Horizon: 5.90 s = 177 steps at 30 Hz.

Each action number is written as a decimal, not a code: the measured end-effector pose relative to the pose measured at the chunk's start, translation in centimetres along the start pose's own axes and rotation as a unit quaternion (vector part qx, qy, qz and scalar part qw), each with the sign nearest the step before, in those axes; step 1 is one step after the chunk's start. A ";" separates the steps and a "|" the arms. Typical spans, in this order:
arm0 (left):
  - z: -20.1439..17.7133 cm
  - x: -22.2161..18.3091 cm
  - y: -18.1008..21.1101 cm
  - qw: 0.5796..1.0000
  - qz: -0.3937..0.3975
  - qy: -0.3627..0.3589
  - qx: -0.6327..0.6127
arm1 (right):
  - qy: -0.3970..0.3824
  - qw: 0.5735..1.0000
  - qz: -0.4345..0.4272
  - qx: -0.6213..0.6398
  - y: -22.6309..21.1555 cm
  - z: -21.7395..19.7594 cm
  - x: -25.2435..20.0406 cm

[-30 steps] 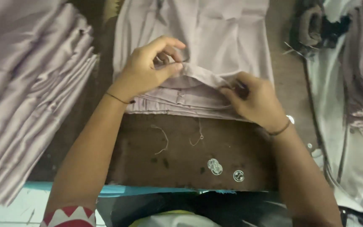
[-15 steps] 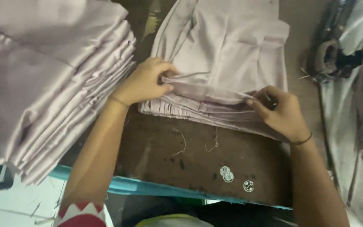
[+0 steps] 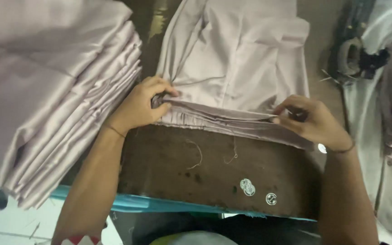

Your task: Trimming loose threads from pink satin trousers using a handheld thread nipper

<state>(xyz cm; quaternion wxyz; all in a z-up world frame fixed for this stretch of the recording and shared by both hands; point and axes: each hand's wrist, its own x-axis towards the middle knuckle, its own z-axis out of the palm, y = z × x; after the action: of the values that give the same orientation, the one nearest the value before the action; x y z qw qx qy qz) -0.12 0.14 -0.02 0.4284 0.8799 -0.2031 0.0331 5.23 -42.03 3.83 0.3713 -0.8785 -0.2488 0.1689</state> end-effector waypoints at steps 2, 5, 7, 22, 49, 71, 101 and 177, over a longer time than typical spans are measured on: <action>-0.4 0.0 0.0 0.999 -0.022 -0.010 -0.036 | 0.005 1.000 0.010 -0.026 -0.2 -0.2 -0.2; -0.4 -0.4 -0.3 1.000 -0.012 0.012 -0.011 | -0.037 0.998 0.043 -0.029 0.5 -0.5 -0.2; -0.9 -0.8 -0.3 1.000 -0.023 0.012 0.001 | -0.070 0.997 -0.023 -0.037 0.9 -0.5 0.2; -1.1 7.5 4.1 0.933 0.110 0.288 0.187 | 0.282 0.940 -0.120 -0.152 -0.1 -3.7 4.0; 2.6 1.9 -0.2 0.994 0.072 0.071 -0.044 | 0.035 0.893 -0.018 0.449 -4.3 -1.6 -2.4; 2.8 1.2 -1.5 0.987 0.110 0.014 0.114 | 0.104 0.982 0.016 -0.158 1.1 2.1 0.9; 6.8 8.7 7.0 0.984 -0.015 -0.167 0.055 | 0.132 0.991 -0.001 0.021 3.9 2.3 1.1; 10.5 7.2 4.7 0.990 0.138 0.004 -0.038 | 0.155 0.973 -0.149 -0.081 -2.0 6.3 2.1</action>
<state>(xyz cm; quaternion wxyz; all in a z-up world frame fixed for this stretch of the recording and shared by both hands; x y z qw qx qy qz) 3.42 -12.84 -1.46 0.4534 0.8266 -0.3217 0.0879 3.29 -36.08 0.81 0.3540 -0.8741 -0.3291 -0.0475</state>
